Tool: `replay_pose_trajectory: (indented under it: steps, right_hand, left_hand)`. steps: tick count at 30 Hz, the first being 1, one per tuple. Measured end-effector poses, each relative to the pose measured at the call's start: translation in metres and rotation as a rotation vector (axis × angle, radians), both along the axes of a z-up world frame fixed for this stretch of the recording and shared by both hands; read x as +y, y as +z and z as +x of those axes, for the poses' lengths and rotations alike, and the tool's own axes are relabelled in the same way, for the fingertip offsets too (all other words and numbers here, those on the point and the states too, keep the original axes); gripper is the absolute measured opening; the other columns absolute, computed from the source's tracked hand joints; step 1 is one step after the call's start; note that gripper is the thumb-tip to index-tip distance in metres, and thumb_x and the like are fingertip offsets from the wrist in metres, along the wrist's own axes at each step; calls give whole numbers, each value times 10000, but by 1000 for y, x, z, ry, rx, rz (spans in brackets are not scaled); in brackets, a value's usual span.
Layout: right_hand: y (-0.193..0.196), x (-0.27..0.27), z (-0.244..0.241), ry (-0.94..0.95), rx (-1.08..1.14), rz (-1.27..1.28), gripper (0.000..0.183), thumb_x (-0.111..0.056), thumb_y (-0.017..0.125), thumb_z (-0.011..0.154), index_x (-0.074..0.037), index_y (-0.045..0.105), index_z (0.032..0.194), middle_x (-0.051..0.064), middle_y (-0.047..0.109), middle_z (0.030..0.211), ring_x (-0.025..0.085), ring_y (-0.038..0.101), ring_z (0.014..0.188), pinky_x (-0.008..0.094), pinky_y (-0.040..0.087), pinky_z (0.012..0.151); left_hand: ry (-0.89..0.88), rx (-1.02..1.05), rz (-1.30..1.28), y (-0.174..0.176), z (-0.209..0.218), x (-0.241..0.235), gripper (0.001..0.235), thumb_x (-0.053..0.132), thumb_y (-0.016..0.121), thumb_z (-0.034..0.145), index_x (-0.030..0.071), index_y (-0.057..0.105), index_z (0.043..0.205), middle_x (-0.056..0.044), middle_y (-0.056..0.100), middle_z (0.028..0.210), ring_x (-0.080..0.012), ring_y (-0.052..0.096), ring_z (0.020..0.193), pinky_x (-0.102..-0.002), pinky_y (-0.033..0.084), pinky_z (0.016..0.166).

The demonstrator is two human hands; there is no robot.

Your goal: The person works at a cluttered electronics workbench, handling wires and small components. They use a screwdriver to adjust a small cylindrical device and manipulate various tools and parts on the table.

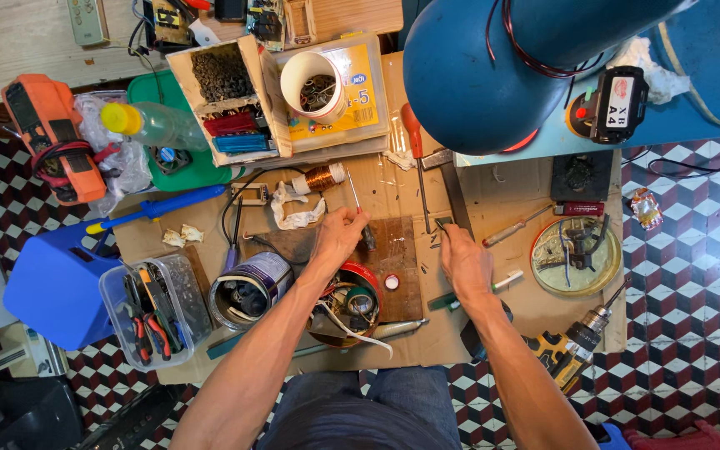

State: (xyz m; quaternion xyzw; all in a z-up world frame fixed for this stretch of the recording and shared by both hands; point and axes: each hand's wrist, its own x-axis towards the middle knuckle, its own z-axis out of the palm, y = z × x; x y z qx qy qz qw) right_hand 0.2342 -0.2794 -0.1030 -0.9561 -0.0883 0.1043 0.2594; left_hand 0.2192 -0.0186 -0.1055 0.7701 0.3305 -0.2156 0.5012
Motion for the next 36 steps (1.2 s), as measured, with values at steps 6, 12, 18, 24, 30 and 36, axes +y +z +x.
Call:
replay_pose_trajectory:
  steps: [6, 12, 18, 24, 30, 36]
  right_hand:
    - [7, -22, -14, -618, 300, 538, 284, -213, 626, 1039, 2, 704, 1208, 91, 724, 847, 169, 623, 677, 311, 481, 593]
    - [36, -7, -28, -853, 663, 924, 317, -239, 607, 999, 44, 642, 1139, 75, 661, 821, 81, 526, 533, 227, 369, 436]
    - [45, 29, -47, -608, 791, 873, 310, -232, 651, 989, 16, 698, 1169, 87, 703, 859, 126, 599, 665, 246, 451, 569]
    - [41, 28, -40, -145, -105, 239, 303, -149, 637, 967, -5, 645, 1233, 203, 663, 1169, 405, 669, 1024, 429, 533, 876]
    - [8, 51, 20, -157, 44, 50, 230, -200, 655, 955, -9, 665, 1081, 226, 661, 1094, 450, 661, 913, 520, 518, 788]
    - [-1, 65, 41, -185, 124, -55, 258, -266, 694, 910, -12, 658, 934, 236, 681, 1001, 455, 663, 852, 543, 513, 748]
  left_hand:
    - [-46, -46, 96, -13, 9, -6, 469, 480, 683, 900, 19, 733, 970, -89, 729, 770, -209, 691, 721, -346, 528, 664]
    - [-42, -111, 164, 24, 12, -14, 541, 409, 696, 895, 55, 625, 1297, -138, 724, 758, -222, 709, 703, -374, 542, 657]
    - [-62, -89, -278, 65, -20, -59, 396, 363, 741, 885, 28, 767, 1096, -98, 762, 839, -162, 706, 738, -323, 552, 658]
    - [58, -58, -95, 60, -48, -40, 340, 344, 732, 887, 39, 781, 1029, -83, 770, 821, -120, 665, 745, -296, 524, 690]
    - [98, -34, -82, 59, -83, -27, 334, 339, 729, 889, 35, 777, 1020, -102, 766, 830, -137, 662, 746, -306, 527, 697]
    - [97, -73, -91, 68, -92, -27, 348, 348, 732, 882, 25, 777, 1004, -103, 769, 819, -141, 689, 735, -306, 537, 702]
